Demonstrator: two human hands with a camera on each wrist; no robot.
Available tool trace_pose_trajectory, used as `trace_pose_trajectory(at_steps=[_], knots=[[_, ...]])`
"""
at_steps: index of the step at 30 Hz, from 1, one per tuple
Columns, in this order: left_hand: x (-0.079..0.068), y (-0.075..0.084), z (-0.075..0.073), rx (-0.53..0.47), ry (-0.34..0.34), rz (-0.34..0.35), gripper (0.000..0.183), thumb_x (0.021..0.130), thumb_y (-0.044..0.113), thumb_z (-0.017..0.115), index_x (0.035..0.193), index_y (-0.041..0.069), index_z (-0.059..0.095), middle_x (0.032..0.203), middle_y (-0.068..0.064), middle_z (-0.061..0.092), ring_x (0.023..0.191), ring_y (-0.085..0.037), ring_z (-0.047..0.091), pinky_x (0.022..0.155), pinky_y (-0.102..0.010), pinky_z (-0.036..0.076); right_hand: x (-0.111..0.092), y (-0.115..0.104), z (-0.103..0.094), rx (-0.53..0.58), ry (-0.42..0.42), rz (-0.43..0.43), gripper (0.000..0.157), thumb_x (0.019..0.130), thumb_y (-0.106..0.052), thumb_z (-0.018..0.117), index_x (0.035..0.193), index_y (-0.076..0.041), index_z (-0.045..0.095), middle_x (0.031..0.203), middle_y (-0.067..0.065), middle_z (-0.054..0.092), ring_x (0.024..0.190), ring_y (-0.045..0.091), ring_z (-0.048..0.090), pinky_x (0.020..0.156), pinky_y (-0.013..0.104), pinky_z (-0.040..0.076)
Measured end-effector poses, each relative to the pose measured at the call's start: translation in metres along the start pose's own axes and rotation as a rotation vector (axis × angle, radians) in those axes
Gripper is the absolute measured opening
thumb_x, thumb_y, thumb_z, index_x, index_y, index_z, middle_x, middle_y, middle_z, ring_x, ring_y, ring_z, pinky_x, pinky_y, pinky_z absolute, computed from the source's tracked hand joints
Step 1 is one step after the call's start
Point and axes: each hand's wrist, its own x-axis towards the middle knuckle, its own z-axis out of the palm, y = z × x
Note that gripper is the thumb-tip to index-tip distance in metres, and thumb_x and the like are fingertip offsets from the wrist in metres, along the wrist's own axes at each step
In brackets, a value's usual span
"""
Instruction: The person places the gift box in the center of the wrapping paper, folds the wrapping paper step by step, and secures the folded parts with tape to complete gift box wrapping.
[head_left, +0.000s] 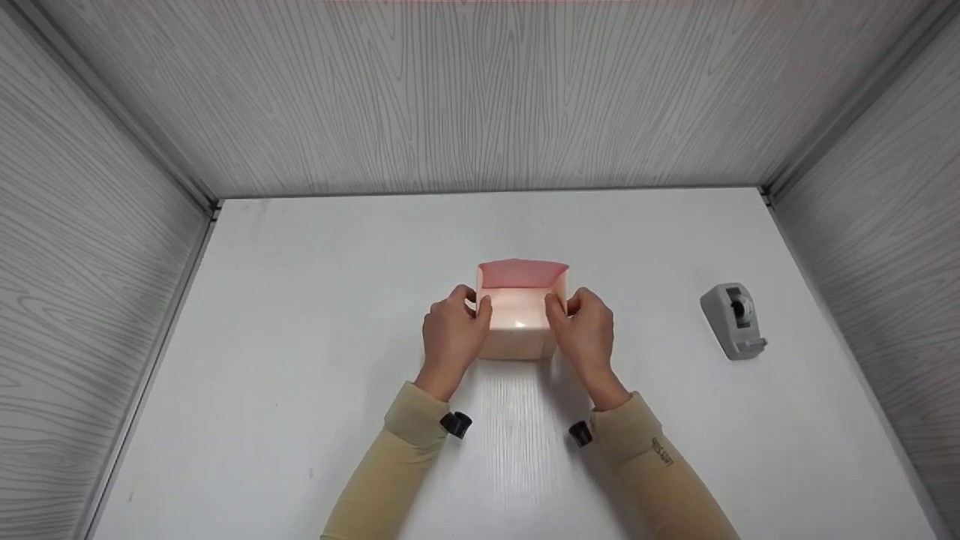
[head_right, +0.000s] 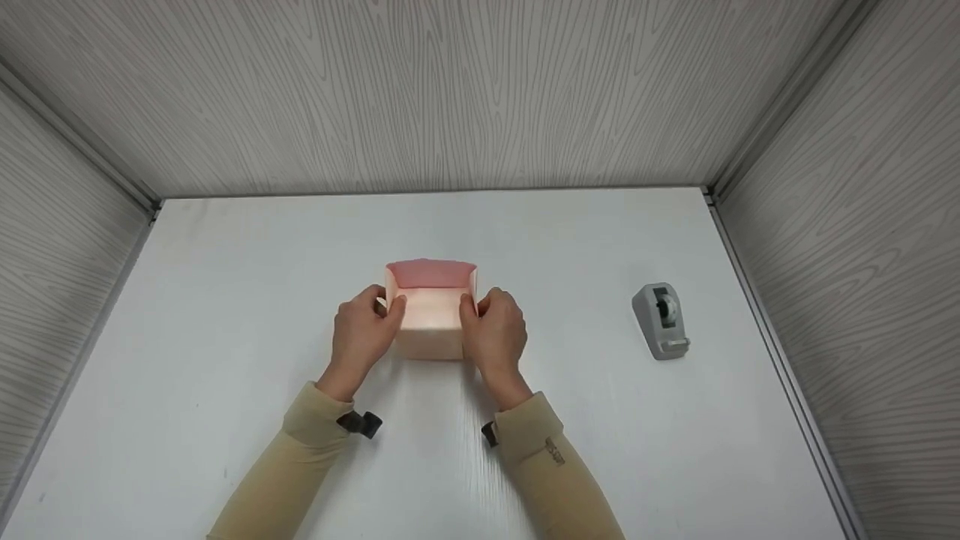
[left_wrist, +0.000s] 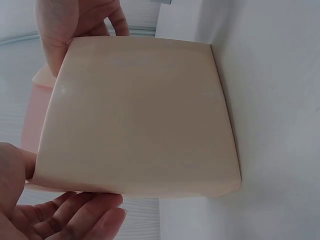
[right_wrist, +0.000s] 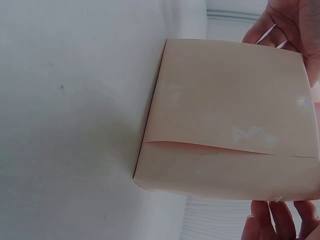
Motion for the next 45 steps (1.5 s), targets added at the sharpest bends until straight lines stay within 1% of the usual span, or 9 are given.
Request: trace_pose_trajectory(at_steps=[6, 13, 19, 26, 32, 35, 41, 43, 45], knots=[[0.0023, 0.0003, 0.0001, 0.018, -0.006, -0.012, 0.024, 0.095, 0.029, 0.061, 0.089, 0.006, 0.066, 0.063, 0.000, 0.062, 0.052, -0.012, 0.056, 0.049, -0.031, 0.043, 0.0015, 0.0002, 0.0014, 0.008, 0.000, 0.021, 0.037, 0.091, -0.025, 0.068, 0.064, -0.010, 0.047, 0.058, 0.003, 0.045, 0.052, 0.017, 0.043, 0.045, 0.032, 0.031], [0.0031, 0.0012, 0.0003, 0.027, 0.020, 0.012, 0.023, 0.095, 0.027, 0.061, 0.086, 0.006, 0.065, 0.060, 0.001, 0.060, 0.049, -0.013, 0.054, 0.047, -0.032, 0.042, 0.0018, -0.0009, 0.0013, 0.002, 0.018, -0.002, 0.036, 0.089, -0.024, 0.068, 0.063, -0.009, 0.047, 0.057, 0.003, 0.047, 0.052, 0.019, 0.046, 0.047, 0.032, 0.034], [-0.0004, -0.0009, 0.0026, 0.028, 0.028, 0.022, 0.025, 0.096, 0.029, 0.060, 0.089, 0.005, 0.065, 0.063, 0.001, 0.059, 0.051, -0.014, 0.053, 0.048, -0.032, 0.041, 0.0025, -0.0006, 0.0011, -0.009, 0.008, 0.007, 0.037, 0.088, -0.024, 0.069, 0.063, -0.010, 0.047, 0.057, 0.001, 0.047, 0.052, 0.018, 0.045, 0.046, 0.032, 0.033], [-0.0044, -0.0015, 0.0037, 0.004, 0.030, 0.014, 0.027, 0.095, 0.032, 0.061, 0.094, 0.005, 0.066, 0.070, -0.001, 0.059, 0.058, -0.016, 0.055, 0.053, -0.034, 0.044, 0.0027, -0.0015, 0.0000, -0.005, -0.007, 0.026, 0.037, 0.089, -0.025, 0.070, 0.064, -0.010, 0.047, 0.057, 0.000, 0.045, 0.051, 0.017, 0.045, 0.044, 0.031, 0.032], [-0.0015, -0.0007, 0.0051, 0.033, 0.031, 0.017, 0.025, 0.094, 0.031, 0.062, 0.090, 0.006, 0.064, 0.065, -0.001, 0.059, 0.055, -0.016, 0.055, 0.050, -0.034, 0.042, 0.0017, 0.0007, 0.0011, 0.003, 0.000, 0.013, 0.036, 0.090, -0.025, 0.069, 0.065, -0.009, 0.048, 0.059, 0.003, 0.048, 0.052, 0.017, 0.045, 0.044, 0.030, 0.032], [-0.0004, -0.0004, 0.0048, 0.034, 0.033, 0.021, 0.024, 0.093, 0.031, 0.062, 0.089, 0.007, 0.064, 0.064, 0.000, 0.061, 0.053, -0.015, 0.055, 0.050, -0.034, 0.042, -0.0002, 0.0023, 0.0018, -0.004, 0.009, 0.001, 0.038, 0.090, -0.030, 0.070, 0.066, -0.009, 0.049, 0.061, 0.004, 0.050, 0.053, 0.017, 0.045, 0.046, 0.030, 0.032], [0.0011, -0.0005, 0.0048, 0.049, 0.044, 0.025, 0.024, 0.093, 0.030, 0.063, 0.088, 0.007, 0.064, 0.063, -0.001, 0.062, 0.052, -0.015, 0.057, 0.048, -0.034, 0.043, -0.0055, 0.0013, -0.0014, -0.009, -0.027, -0.044, 0.043, 0.083, -0.038, 0.077, 0.072, -0.008, 0.049, 0.066, 0.007, 0.049, 0.059, 0.021, 0.044, 0.053, 0.034, 0.034], [0.0012, -0.0004, 0.0047, 0.053, 0.046, 0.025, 0.024, 0.092, 0.031, 0.063, 0.089, 0.007, 0.064, 0.063, -0.001, 0.062, 0.053, -0.014, 0.057, 0.049, -0.034, 0.043, -0.0054, 0.0005, -0.0020, -0.017, -0.042, -0.042, 0.043, 0.080, -0.037, 0.078, 0.072, -0.008, 0.048, 0.067, 0.007, 0.048, 0.060, 0.022, 0.044, 0.054, 0.035, 0.033], [0.0012, 0.0000, 0.0050, 0.052, 0.042, 0.024, 0.025, 0.092, 0.031, 0.063, 0.089, 0.006, 0.064, 0.063, -0.001, 0.062, 0.053, -0.014, 0.057, 0.049, -0.033, 0.043, -0.0041, -0.0004, -0.0021, -0.024, -0.044, -0.016, 0.043, 0.080, -0.037, 0.079, 0.072, -0.008, 0.048, 0.066, 0.007, 0.047, 0.061, 0.022, 0.044, 0.054, 0.035, 0.033]])
